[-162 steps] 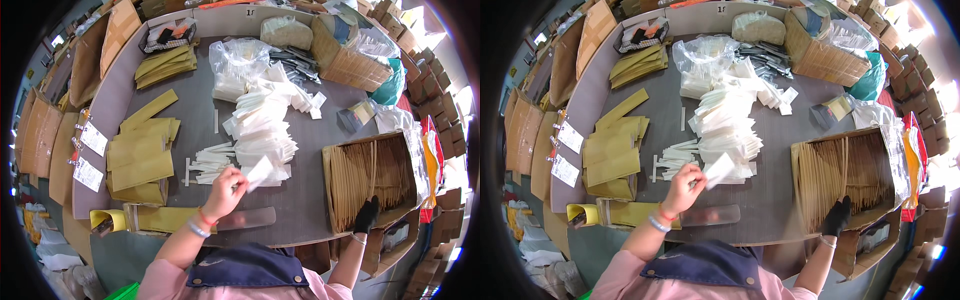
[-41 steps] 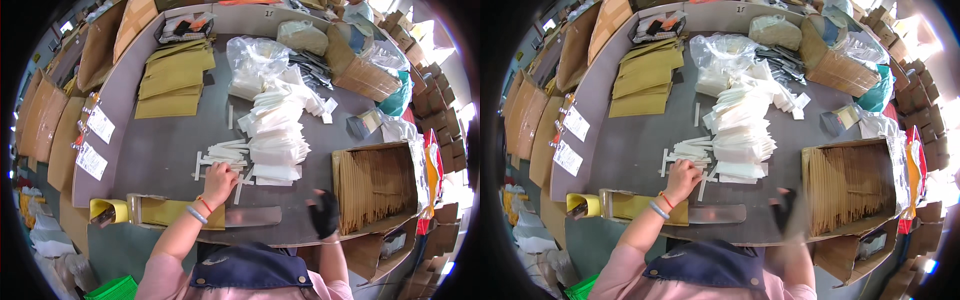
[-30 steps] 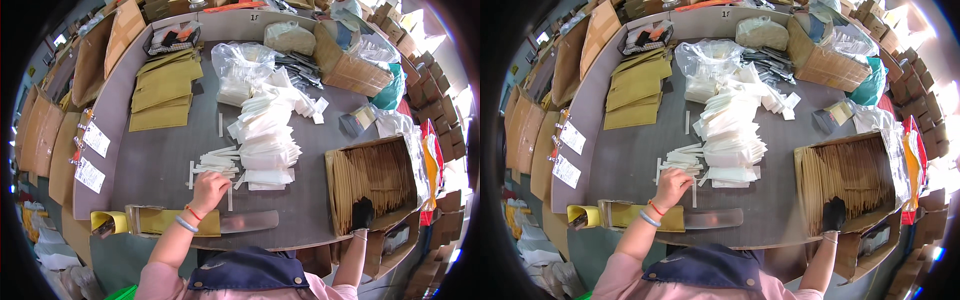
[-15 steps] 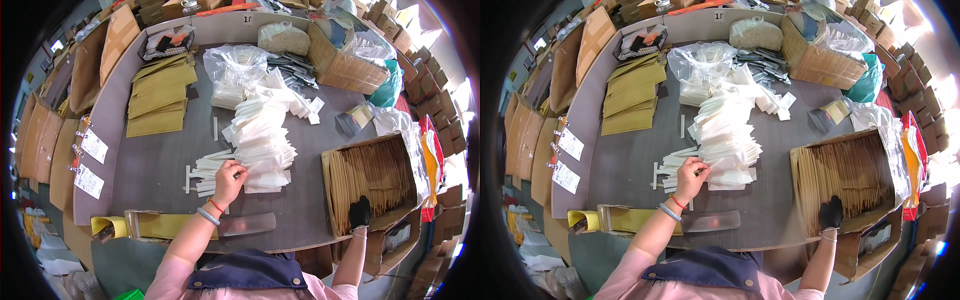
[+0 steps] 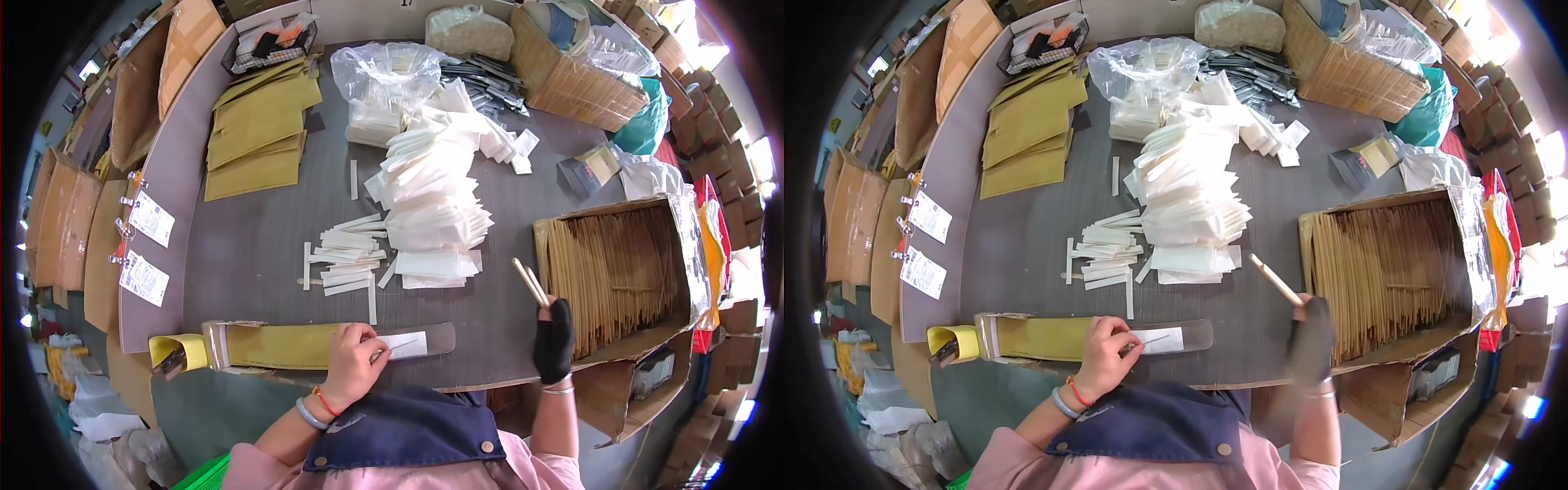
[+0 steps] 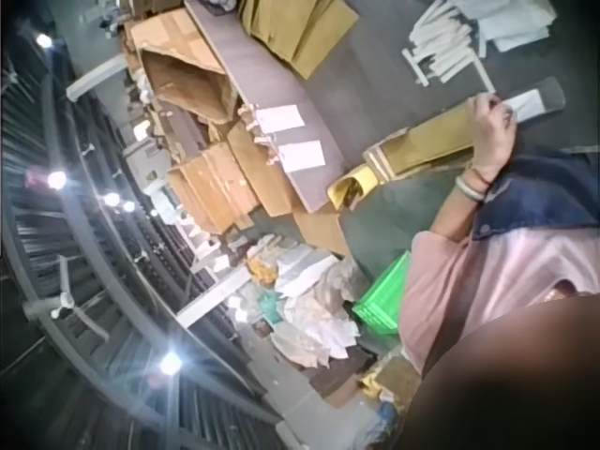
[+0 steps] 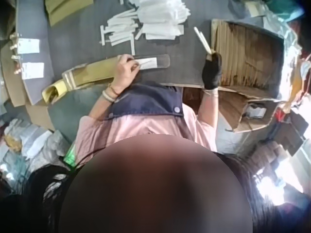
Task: Packaging pairs of chopsticks into individual paper sleeves at a production station.
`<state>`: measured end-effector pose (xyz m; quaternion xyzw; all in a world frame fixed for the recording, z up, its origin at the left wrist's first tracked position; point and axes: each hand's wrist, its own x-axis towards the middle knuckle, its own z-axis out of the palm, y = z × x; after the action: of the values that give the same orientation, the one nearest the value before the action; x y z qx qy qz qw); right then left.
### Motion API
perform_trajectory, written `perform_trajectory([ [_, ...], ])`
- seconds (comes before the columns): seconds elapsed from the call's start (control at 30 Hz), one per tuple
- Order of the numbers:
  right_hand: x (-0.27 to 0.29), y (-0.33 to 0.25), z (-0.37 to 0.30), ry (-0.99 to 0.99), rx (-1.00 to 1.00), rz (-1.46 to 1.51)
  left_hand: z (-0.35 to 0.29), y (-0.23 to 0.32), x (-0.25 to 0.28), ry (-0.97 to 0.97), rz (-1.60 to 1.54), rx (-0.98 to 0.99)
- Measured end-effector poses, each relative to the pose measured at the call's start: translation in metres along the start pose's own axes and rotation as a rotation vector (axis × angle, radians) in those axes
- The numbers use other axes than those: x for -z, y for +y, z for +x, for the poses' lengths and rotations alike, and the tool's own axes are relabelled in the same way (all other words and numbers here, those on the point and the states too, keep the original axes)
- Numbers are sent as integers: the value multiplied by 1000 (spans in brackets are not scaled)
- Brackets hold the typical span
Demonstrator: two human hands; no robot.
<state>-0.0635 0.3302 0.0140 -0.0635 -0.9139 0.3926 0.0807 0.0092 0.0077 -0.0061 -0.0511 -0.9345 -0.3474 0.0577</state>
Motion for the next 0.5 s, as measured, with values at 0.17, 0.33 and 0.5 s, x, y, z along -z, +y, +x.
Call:
perform_trajectory([
  [0.17,-73,7,-41,-74,117,512,3,-8,-11,20,113,-111],
  [0.33,-62,4,-33,-345,469,22,-7,-20,18,-56,19,-62],
  [0.5,-54,-4,-30,-538,624,-290,-23,-39,32,-187,156,-54],
])
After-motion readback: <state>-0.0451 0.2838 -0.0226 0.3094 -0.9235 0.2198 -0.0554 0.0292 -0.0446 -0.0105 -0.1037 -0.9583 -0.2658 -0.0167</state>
